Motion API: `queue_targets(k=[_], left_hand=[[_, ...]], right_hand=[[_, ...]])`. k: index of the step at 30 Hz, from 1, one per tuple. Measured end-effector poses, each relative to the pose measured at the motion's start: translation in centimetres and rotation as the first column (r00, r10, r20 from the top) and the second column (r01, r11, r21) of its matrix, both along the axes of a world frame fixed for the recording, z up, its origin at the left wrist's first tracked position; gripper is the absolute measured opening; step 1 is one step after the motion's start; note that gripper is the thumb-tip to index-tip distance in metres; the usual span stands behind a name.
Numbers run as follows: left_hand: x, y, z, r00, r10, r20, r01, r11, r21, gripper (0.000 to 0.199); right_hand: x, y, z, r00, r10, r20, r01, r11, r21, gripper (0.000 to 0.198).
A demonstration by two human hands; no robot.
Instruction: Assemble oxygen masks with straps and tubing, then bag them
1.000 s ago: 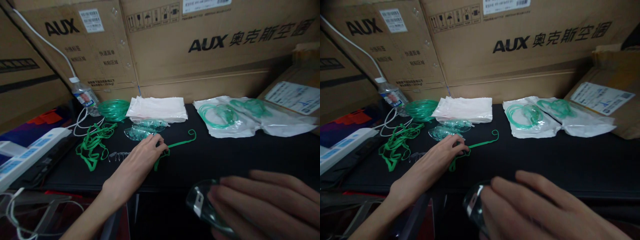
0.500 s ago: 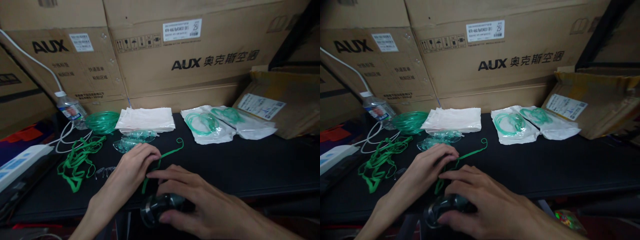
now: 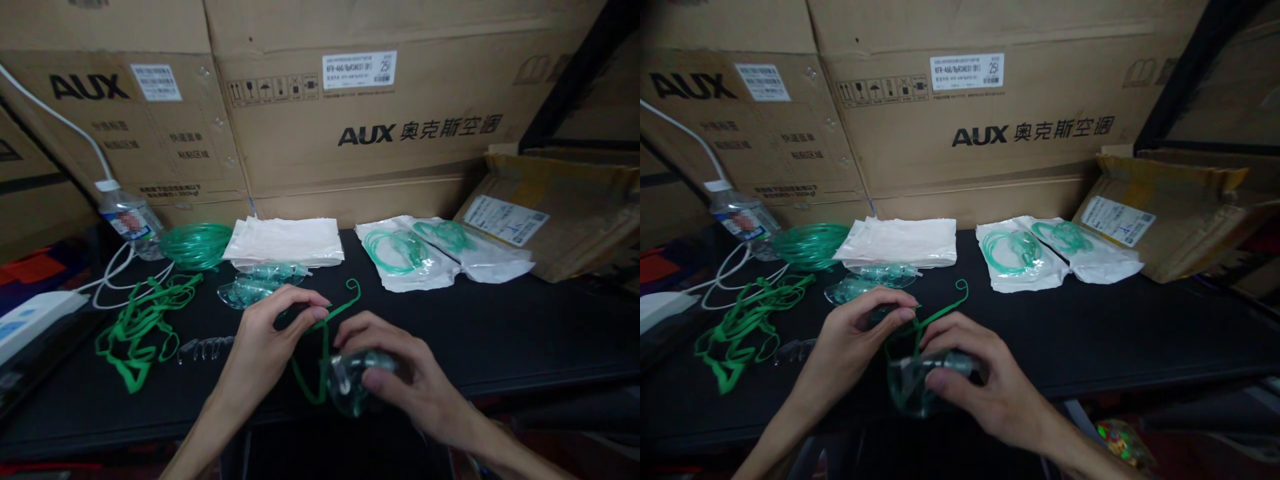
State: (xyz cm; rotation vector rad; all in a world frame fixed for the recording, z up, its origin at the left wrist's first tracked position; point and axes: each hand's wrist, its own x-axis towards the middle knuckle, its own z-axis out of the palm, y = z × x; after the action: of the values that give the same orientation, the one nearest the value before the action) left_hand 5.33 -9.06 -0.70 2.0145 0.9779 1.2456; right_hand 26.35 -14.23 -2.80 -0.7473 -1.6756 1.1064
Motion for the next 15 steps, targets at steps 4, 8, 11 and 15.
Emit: queue_targets(k=[4, 8, 11, 15], left_hand=[[0.1, 0.1, -0.4, 0.996, -0.064, 0.069, 0.068, 0.996, -0.055, 0.008], [0.3, -0.2, -0.5, 0.99, -0.068, 0.126, 0.079, 0.993, -0.089, 0.008], [0.3, -0.3, -0.8, 0.99, -0.028, 0.141, 0.043, 0.994, -0.102, 0.008], [0.3, -0.4, -1.1, 0.993, 0.0, 0.12, 0.011, 0.996, -0.093, 0.008]], right_hand=[[0.3, 0.7, -0.8, 0.941, -0.234, -0.246, 0.163, 0.947, -0.276, 0.03], [-0.3, 1.1, -0.5, 0.901, -0.212, -0.38, 0.048, 0.916, -0.397, 0.029], [-0.5, 1.2, -0.3, 0.886, -0.189, -0.423, -0.003, 0.911, -0.413, 0.026], [-0.4, 1.1, -0.4, 0.874, -0.177, -0.453, -0.032, 0.909, -0.416, 0.024]])
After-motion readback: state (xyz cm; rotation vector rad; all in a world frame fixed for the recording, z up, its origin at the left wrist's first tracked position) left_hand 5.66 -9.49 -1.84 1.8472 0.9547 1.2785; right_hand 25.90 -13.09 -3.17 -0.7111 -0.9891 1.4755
